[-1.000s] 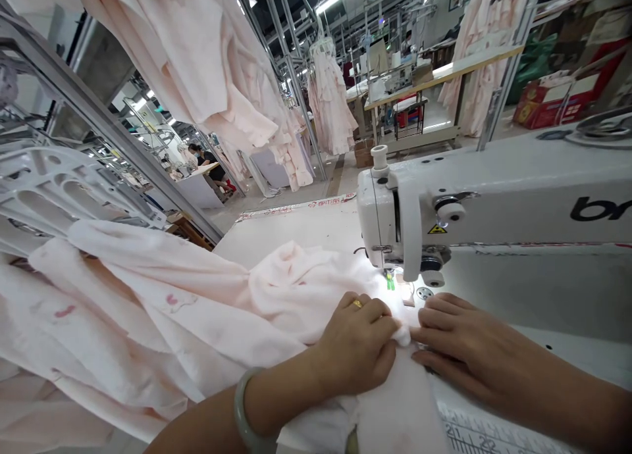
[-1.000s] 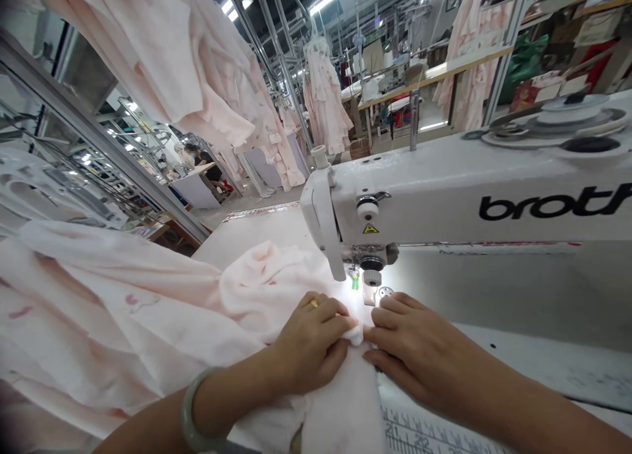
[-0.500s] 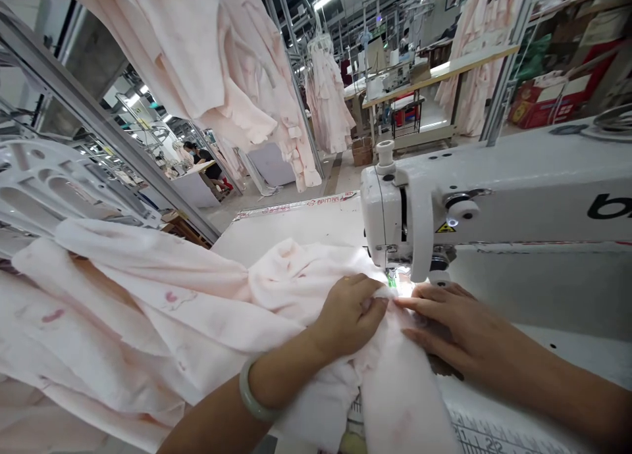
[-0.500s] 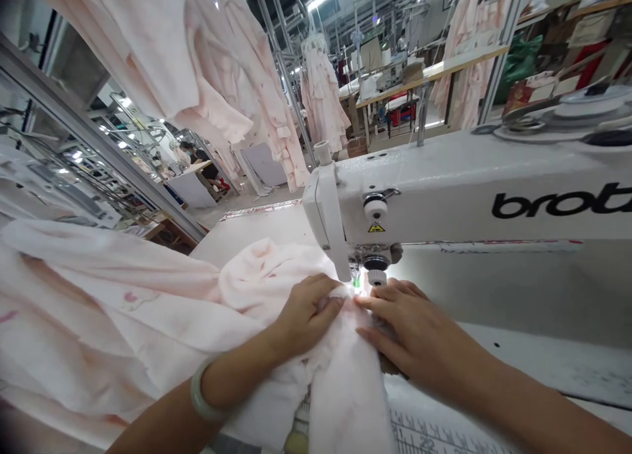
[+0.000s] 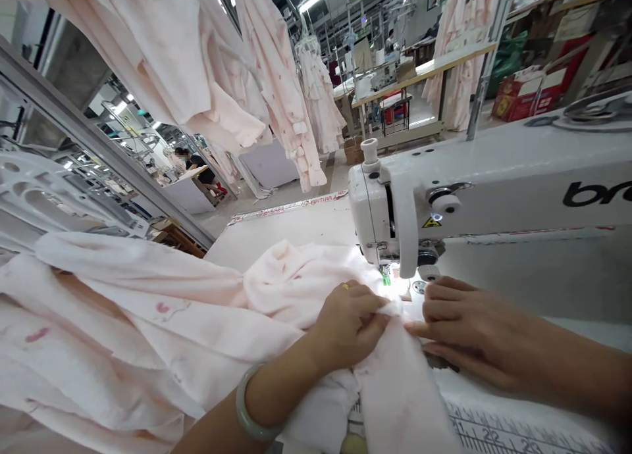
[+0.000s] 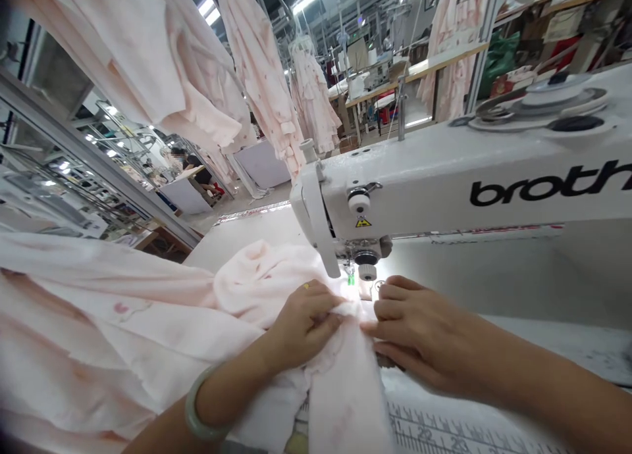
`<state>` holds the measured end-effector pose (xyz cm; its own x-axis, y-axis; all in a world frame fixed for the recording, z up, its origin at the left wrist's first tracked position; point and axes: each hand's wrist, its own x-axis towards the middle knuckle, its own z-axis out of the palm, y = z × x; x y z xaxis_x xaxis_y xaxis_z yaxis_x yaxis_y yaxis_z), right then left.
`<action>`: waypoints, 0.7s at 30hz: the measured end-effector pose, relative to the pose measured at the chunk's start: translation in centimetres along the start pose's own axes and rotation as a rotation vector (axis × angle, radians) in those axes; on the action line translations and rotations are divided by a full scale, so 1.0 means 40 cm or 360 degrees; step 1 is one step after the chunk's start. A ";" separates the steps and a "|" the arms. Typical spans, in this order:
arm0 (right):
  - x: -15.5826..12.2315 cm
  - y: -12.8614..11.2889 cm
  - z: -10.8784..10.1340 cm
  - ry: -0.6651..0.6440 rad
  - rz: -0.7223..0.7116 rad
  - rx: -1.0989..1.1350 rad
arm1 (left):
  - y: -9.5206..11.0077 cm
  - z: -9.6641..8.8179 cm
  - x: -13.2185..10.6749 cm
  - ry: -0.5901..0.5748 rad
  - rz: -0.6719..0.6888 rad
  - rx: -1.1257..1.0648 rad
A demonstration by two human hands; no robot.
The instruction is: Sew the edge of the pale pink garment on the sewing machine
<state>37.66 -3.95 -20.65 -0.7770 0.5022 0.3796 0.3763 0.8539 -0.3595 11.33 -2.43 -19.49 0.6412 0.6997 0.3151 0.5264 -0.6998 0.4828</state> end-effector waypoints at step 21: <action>0.003 -0.004 -0.016 -0.0116 0.0018 0.0138 | 0.010 0.004 -0.005 -0.0152 0.0151 0.0061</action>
<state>37.85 -3.94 -20.00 -0.8088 0.4977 0.3133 0.3425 0.8317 -0.4369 11.53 -2.87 -19.49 0.7383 0.6147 0.2776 0.4808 -0.7682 0.4227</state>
